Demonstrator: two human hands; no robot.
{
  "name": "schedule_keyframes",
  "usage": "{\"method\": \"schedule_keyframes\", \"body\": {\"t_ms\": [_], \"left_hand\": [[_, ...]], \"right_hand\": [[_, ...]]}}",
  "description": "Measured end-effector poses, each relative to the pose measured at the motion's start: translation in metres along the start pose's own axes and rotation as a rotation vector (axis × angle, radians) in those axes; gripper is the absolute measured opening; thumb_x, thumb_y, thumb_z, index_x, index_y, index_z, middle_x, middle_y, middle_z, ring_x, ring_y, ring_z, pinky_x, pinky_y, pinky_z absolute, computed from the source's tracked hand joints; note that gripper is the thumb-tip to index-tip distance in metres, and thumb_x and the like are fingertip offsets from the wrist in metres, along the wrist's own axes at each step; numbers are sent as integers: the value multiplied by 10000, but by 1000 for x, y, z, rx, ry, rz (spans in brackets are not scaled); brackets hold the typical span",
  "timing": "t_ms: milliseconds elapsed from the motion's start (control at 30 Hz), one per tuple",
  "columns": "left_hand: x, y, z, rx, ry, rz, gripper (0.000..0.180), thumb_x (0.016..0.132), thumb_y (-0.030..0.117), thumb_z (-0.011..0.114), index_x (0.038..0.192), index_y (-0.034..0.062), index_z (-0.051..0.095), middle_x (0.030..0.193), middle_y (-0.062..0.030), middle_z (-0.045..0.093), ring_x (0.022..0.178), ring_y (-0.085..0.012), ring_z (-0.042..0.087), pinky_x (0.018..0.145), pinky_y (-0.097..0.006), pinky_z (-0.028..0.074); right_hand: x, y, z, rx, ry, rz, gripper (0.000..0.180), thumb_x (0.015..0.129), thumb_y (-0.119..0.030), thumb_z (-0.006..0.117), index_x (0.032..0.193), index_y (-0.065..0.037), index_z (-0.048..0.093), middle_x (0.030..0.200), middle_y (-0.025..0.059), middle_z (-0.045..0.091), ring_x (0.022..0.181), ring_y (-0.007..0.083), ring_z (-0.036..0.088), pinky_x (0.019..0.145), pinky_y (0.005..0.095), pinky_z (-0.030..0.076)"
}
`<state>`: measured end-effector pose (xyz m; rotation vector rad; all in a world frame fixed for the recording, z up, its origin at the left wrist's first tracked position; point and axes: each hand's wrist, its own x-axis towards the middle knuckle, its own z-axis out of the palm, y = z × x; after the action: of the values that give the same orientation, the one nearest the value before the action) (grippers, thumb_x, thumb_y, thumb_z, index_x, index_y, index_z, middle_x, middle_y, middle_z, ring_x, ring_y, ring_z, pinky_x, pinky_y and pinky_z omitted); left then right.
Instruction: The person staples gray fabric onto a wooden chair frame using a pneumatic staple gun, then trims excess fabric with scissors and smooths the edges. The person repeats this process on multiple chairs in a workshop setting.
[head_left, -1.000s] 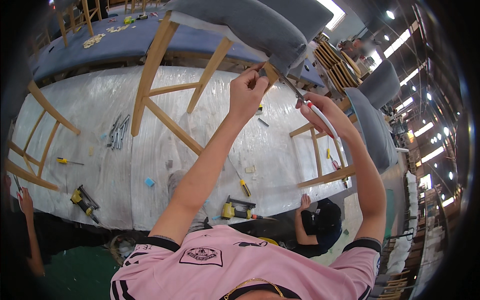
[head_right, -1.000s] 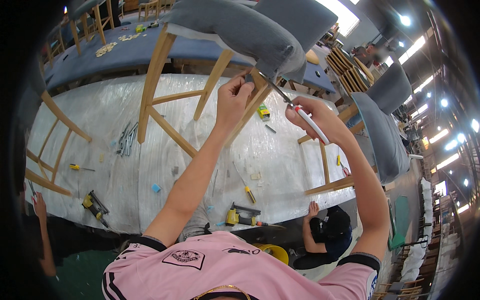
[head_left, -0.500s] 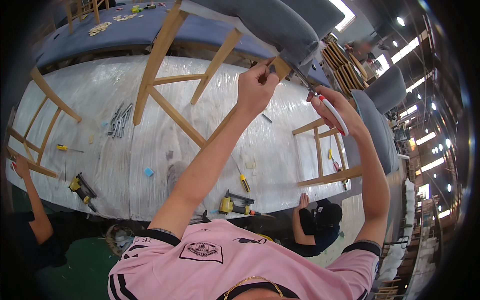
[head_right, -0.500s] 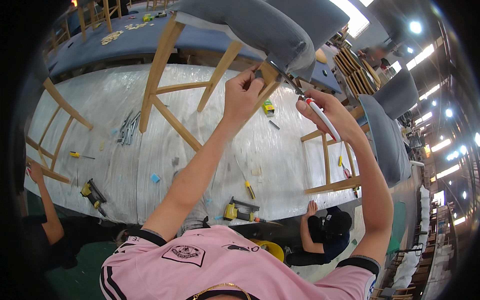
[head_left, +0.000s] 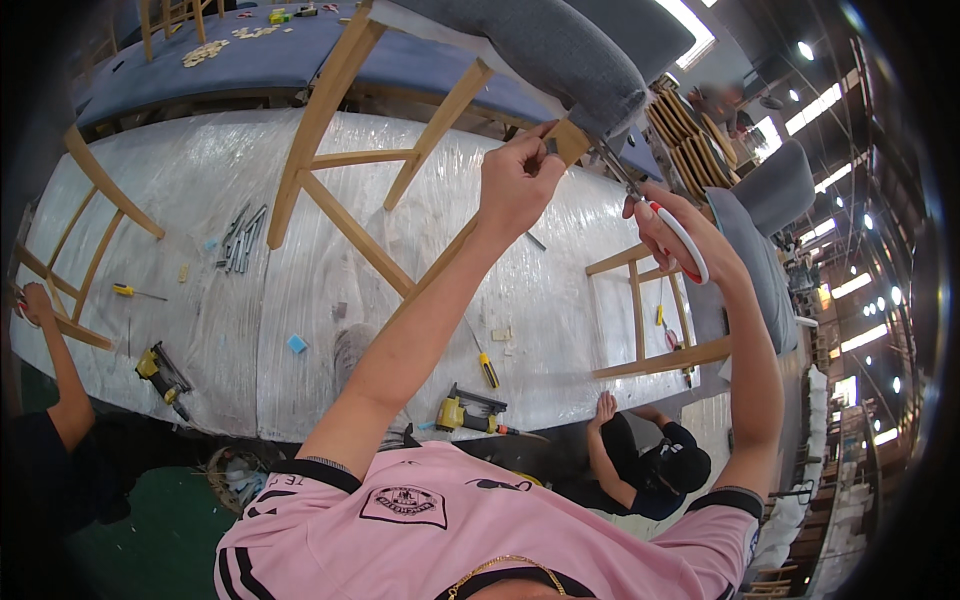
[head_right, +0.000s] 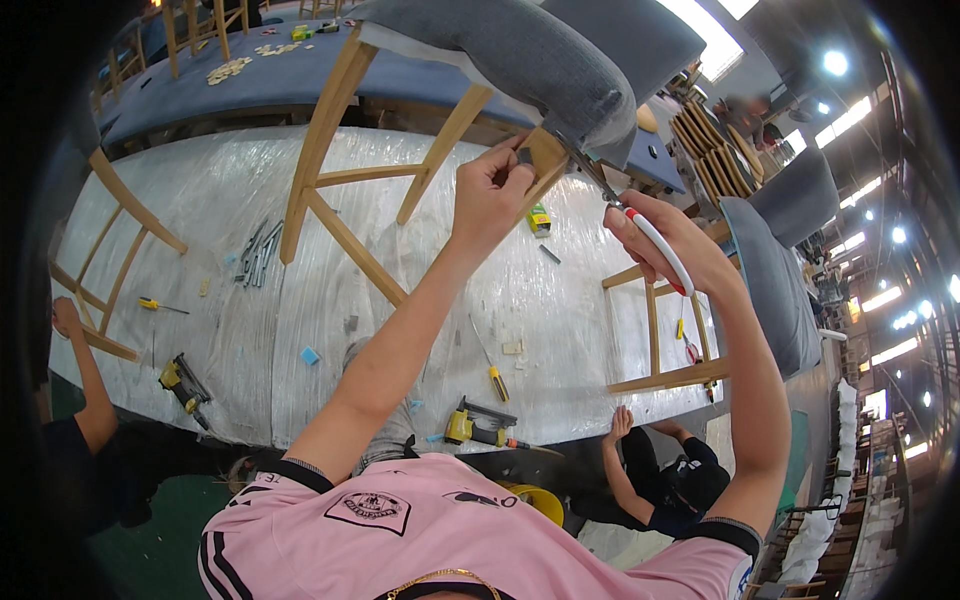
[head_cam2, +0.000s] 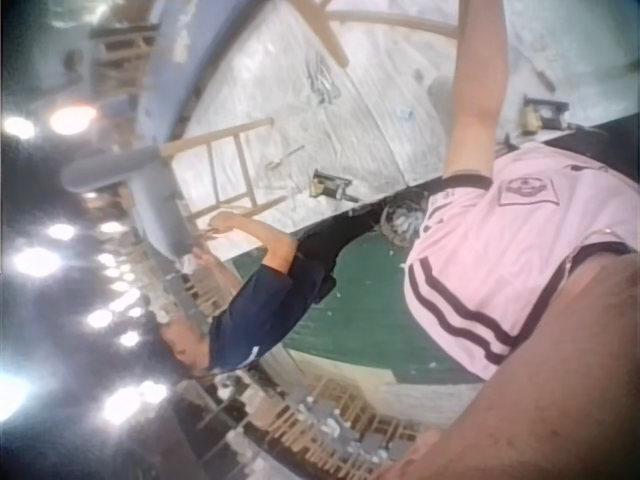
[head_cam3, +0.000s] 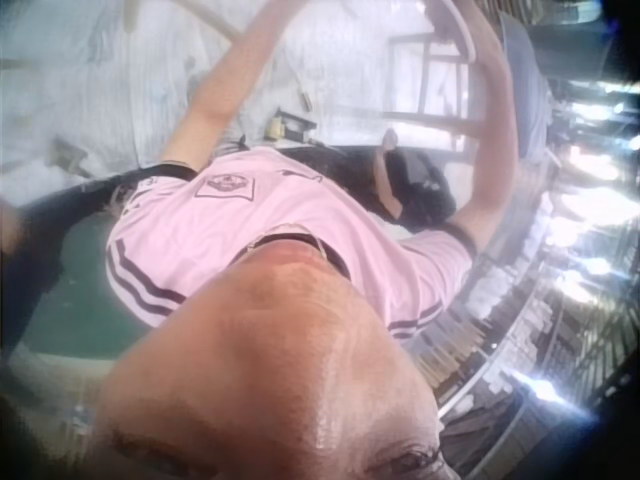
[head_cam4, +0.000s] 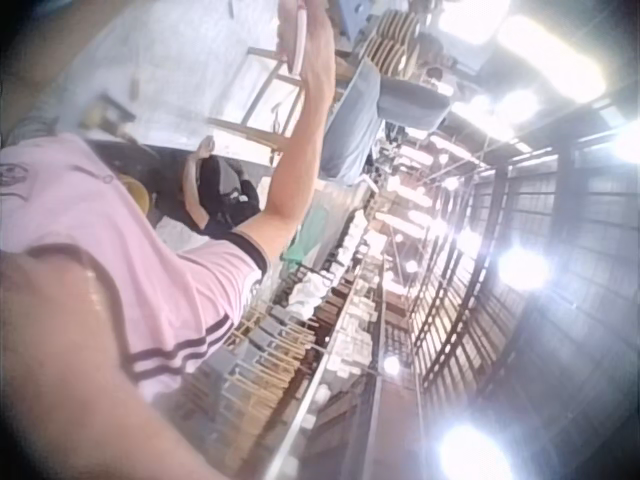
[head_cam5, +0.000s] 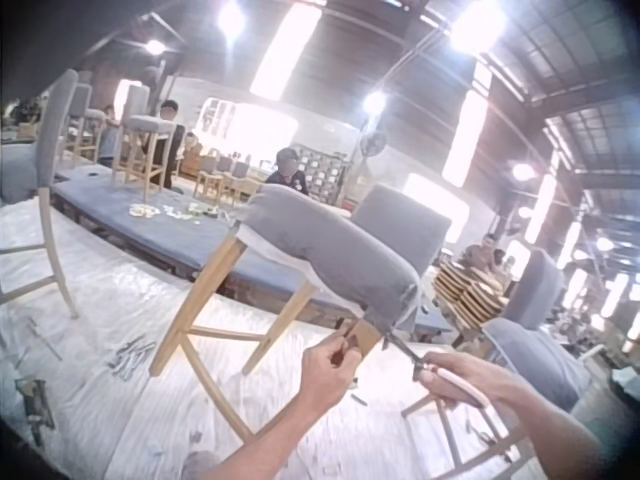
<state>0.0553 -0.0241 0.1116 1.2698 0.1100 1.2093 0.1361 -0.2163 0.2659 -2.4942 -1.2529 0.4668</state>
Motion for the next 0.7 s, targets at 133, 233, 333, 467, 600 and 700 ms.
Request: {"method": "schedule_keyframes", "body": {"t_ms": [133, 233, 333, 467, 600, 700], "left_hand": [[1, -1, 0, 36, 28, -1, 280, 826, 87, 653, 636, -78, 530, 883, -196, 717, 676, -141, 625, 599, -314, 453], [0, 3, -1, 38, 19, -34, 278, 821, 81, 653, 629, -71, 522, 807, -189, 681, 741, -157, 670, 604, -325, 456], [-2, 7, -1, 32, 24, -23, 282, 818, 80, 652, 621, -66, 513, 806, -186, 679, 752, -170, 678, 603, -335, 452], [-1, 0, -1, 85, 27, 49, 287, 816, 88, 651, 617, -68, 513, 995, -199, 738, 642, -171, 620, 578, -335, 439], [-3, 1, 1, 90, 17, 53, 275, 808, 89, 652, 623, -71, 526, 1162, -205, 745, 573, -168, 589, 547, -330, 433], [-2, 1, 0, 92, 28, 64, 258, 801, 87, 651, 635, -74, 537, 1210, -201, 734, 555, -165, 579, 532, -323, 431]], "right_hand": [[-5, -16, -9, -51, -68, 17, 704, 965, -735, 519, 951, -37, 612, 627, 6, 532, 490, 99, 529, 488, 253, 439], [-10, -19, -11, -36, -118, 22, 686, 986, -712, 503, 943, -36, 604, 637, 10, 532, 492, 93, 531, 489, 254, 440], [-14, -9, -7, -12, -105, -37, 643, 1010, -668, 495, 980, -37, 612, 639, 4, 529, 496, 90, 532, 491, 250, 442], [-6, -4, -3, -29, -40, -49, 681, 990, -692, 503, 1014, -24, 633, 665, 9, 544, 518, 101, 552, 485, 259, 449], [-1, -15, 1, -54, 19, -34, 785, 936, -771, 519, 1065, -9, 654, 705, 26, 579, 542, 113, 569, 479, 267, 446], [5, -22, 1, -80, 8, 18, 799, 930, -771, 531, 1134, -10, 664, 709, 27, 592, 536, 115, 566, 479, 263, 439]]}}
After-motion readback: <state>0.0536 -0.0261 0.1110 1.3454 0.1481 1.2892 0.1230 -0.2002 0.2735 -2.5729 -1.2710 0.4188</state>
